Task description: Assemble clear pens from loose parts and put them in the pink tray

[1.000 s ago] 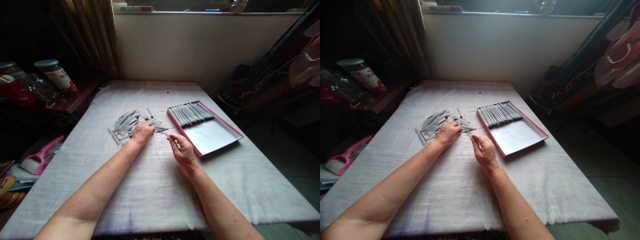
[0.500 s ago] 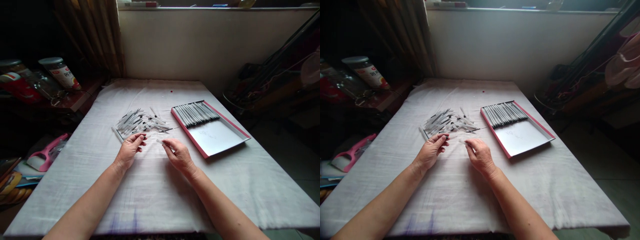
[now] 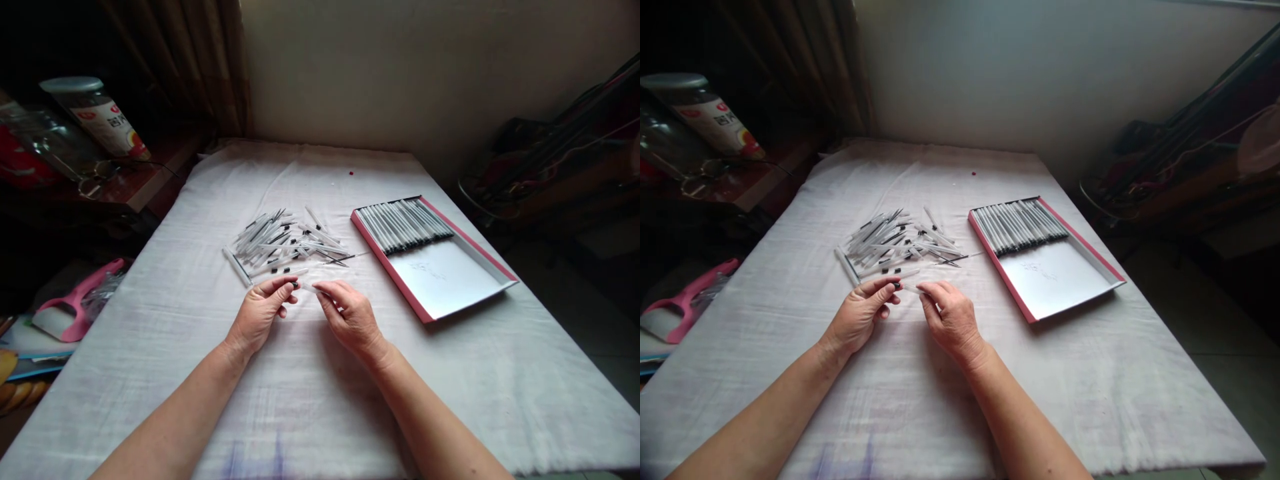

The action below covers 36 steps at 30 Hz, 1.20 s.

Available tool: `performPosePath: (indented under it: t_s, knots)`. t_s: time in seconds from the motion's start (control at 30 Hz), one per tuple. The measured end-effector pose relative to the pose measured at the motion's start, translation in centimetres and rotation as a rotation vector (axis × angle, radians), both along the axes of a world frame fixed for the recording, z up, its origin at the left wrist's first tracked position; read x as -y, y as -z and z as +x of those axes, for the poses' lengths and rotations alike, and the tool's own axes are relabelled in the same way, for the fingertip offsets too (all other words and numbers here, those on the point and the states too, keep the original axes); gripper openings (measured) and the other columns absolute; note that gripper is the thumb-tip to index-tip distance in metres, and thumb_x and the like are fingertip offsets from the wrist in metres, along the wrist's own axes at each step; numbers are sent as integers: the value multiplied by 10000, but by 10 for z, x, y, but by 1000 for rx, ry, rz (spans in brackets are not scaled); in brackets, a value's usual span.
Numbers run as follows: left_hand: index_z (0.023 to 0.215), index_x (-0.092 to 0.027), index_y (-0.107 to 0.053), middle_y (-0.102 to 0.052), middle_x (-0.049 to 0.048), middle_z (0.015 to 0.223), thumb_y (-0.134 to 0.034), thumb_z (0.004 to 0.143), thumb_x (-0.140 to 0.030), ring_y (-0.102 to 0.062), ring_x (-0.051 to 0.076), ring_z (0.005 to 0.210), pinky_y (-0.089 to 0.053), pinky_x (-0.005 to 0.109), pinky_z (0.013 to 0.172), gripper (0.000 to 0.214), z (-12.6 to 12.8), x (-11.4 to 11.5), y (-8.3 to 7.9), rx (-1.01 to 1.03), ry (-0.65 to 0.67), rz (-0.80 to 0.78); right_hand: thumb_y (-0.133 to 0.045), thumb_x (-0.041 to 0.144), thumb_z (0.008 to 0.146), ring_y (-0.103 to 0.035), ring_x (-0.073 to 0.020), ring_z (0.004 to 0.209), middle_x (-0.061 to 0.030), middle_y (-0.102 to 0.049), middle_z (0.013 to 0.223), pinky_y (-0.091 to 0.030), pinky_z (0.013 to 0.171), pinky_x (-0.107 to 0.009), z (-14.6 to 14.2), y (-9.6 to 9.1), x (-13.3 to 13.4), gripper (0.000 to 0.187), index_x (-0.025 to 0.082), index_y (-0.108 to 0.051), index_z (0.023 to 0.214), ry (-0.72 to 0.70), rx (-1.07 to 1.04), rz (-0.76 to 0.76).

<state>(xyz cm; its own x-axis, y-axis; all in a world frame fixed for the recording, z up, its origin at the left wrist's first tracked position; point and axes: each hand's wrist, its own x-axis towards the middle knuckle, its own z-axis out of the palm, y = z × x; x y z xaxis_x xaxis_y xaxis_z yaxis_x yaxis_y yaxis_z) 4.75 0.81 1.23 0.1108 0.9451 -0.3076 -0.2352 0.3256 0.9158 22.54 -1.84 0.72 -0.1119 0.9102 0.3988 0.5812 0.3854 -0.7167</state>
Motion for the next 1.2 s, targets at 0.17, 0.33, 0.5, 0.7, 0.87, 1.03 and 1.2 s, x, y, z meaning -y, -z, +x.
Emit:
performPosePath:
  t_s: [0.17, 0.33, 0.5, 0.7, 0.87, 1.03, 1.2]
  knots:
    - [896, -195, -765, -734, 66, 817, -814, 611, -413, -610, 125, 628, -368, 156, 408, 362, 2, 3, 1, -47, -1, 22, -501, 201, 906, -670, -189, 858, -71, -710, 950, -541, 788, -300, 2, 2, -2, 234, 231, -673, 1062, -26, 30, -1]
    - [882, -191, -772, -728, 63, 784, -807, 612, -425, -598, 137, 620, -363, 171, 392, 359, 3, 4, -1, -90, -6, 35, -500, 189, 901, -668, -191, 853, -70, -708, 939, -537, 775, -296, 4, 4, -2, 247, 235, -675, 1070, -36, 49, -2]
    - [884, -197, -773, -728, 61, 784, -796, 626, -417, -595, 136, 622, -370, 168, 386, 339, 4, 4, -2, -98, -10, 38, -486, 196, 912, -663, -191, 848, -73, -707, 934, -531, 761, -290, 4, 4, -2, 247, 234, -666, 1077, -41, 58, 3]
    - [887, -198, -770, -727, 60, 790, -802, 626, -409, -594, 126, 612, -374, 153, 376, 337, 5, 4, -2, -71, -15, 22, -488, 197, 914, -665, -191, 861, -76, -709, 948, -530, 783, -293, 4, 4, -2, 239, 226, -658, 1079, -47, 64, -7]
    - [901, -189, -768, -726, 67, 800, -796, 638, -412, -597, 126, 617, -375, 150, 375, 345, 4, 4, -1, -84, -13, 25, -489, 198, 913, -668, -193, 856, -83, -712, 958, -536, 787, -302, 3, 5, -1, 237, 216, -664, 1072, -47, 60, -2]
    - [888, -186, -770, -722, 61, 774, -804, 620, -430, -588, 118, 597, -375, 149, 375, 364, 4, 4, -3, -84, -14, 23, -485, 196, 914, -667, -190, 852, -78, -709, 937, -537, 777, -293, 3, 4, -2, 244, 217, -672, 1070, -47, 59, -2]
    - [894, -188, -765, -714, 48, 759, -793, 637, -419, -587, 109, 597, -375, 139, 381, 347, 4, 4, -4, -90, -16, 18, -486, 194, 916, -667, -183, 849, -80, -711, 934, -534, 770, -290, 3, 3, -2, 237, 205, -669, 1066, -48, 64, 8]
